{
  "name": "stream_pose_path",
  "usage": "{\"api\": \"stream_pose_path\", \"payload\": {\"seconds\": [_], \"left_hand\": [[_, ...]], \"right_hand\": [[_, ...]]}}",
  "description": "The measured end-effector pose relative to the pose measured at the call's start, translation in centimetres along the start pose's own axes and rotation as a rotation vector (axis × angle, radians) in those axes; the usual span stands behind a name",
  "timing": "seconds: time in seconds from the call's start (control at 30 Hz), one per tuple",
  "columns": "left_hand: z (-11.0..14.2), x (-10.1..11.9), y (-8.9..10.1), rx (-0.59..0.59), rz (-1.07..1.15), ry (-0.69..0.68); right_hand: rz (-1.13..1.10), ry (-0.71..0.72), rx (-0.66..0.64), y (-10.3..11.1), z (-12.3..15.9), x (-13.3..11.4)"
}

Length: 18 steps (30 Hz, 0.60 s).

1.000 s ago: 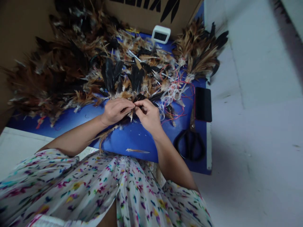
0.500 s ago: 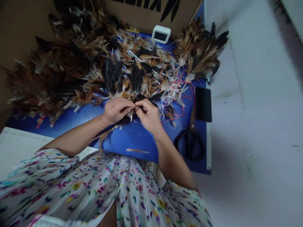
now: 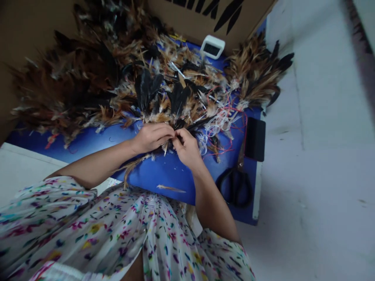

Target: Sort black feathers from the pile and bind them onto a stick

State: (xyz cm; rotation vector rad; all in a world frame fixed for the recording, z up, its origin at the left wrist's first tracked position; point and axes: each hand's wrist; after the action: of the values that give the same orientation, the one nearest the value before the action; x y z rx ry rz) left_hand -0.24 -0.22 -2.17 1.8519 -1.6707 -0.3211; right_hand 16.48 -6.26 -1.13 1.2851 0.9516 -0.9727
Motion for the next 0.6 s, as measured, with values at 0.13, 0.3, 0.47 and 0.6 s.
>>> {"api": "stream_pose_path", "payload": {"seconds": [0.13,0.3,0.47,0.6], "left_hand": [[-0.1,-0.1,-0.1,0.069,0.032,0.051],[-0.5,0.1,0.2,0.125,0.081,0.183],[-0.5,0.3,0.1,0.165,0.237,0.370],[-0.4,0.4,-0.4,0.203,0.420,0.467]], "right_hand": [[-0.016,-0.039,0.015,-0.1,0.1,-0.1],[-0.065,-0.047,0.058,0.1,0.2,-0.5],[-0.116,-0.061,0.090,0.2,0.3,-0.9],[-0.162,-0.053,0.106,0.1,0.3,-1.2]]}}
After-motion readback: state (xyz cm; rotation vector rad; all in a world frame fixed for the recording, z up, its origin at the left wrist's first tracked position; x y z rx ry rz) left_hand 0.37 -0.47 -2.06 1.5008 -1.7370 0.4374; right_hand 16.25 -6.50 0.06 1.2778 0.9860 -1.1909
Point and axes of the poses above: each hand's wrist, its own z-axis away from the middle knuckle, its own y-axis out of the back of the hand, x = y × z, and after that the axes turned 4 degrees about -y, right-handed
